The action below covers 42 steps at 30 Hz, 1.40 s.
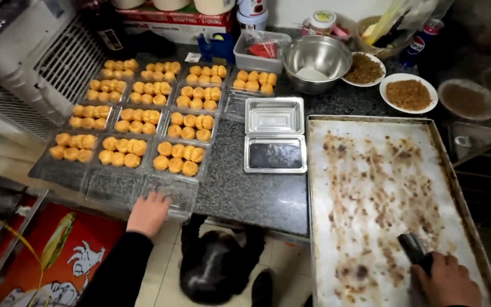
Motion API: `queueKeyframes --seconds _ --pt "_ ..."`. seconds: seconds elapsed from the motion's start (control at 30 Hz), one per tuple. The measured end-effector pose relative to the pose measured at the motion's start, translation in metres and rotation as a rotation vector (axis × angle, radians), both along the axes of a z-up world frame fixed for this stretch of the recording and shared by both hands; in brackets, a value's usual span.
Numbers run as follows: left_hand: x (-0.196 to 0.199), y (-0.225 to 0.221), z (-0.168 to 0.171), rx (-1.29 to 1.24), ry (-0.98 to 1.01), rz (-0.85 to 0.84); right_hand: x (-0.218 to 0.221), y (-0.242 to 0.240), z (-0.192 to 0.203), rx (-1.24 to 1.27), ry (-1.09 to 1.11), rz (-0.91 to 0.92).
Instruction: The person is using a manual stapler to seal plastic containers filled with pastries on a bakery counter.
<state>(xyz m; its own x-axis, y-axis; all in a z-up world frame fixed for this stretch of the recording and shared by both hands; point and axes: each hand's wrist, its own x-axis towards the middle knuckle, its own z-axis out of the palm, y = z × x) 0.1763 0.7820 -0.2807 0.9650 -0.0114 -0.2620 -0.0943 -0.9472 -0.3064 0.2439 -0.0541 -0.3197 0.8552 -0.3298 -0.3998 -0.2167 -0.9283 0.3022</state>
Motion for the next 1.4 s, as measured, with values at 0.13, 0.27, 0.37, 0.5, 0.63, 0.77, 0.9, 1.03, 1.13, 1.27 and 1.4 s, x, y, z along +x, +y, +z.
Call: queueKeyframes --seconds 0.13,0.27,0.37,0.5,0.63,0.77,0.9,1.03,1.13,1.27,1.4 --pt "-0.029 0.035 -0.052 0.026 -0.268 -0.292 0.019 0.035 0.034 0.576 -0.164 -0.368" --pt "-0.029 0.036 -0.051 -0.037 -0.297 -0.279 0.058 0.143 0.065 1.322 -0.429 -0.767" --pt "-0.026 0.029 -0.013 -0.186 -0.41 -0.388 0.086 0.203 0.06 1.83 -0.256 -0.811" --pt "0.008 0.006 0.06 -0.04 -0.701 -0.079 0.094 0.301 0.114 1.978 -0.12 -0.689" --pt "0.067 -0.031 0.093 -0.652 -0.968 0.902 0.087 0.34 0.133 2.017 -0.008 -0.661" --pt "0.104 -0.056 0.074 -1.258 -0.964 1.575 0.077 0.315 0.107 2.03 -0.012 -0.686" --pt "0.125 -0.061 0.032 -1.641 -0.852 1.927 0.066 0.29 0.108 2.039 -0.135 -0.864" --pt "0.139 -0.04 -0.04 -1.469 -0.922 1.71 0.057 0.267 0.105 2.081 -0.196 -0.976" --pt "0.154 -0.021 -0.074 -1.418 -0.866 1.775 0.05 0.255 0.088 2.057 -0.219 -0.939" --pt "0.164 -0.054 -0.007 -1.456 -1.042 1.724 0.033 0.26 0.111 2.01 -0.282 -1.031" --pt "0.18 -0.062 0.002 -1.46 -1.162 1.704 0.021 0.253 0.115 2.036 -0.328 -1.134"
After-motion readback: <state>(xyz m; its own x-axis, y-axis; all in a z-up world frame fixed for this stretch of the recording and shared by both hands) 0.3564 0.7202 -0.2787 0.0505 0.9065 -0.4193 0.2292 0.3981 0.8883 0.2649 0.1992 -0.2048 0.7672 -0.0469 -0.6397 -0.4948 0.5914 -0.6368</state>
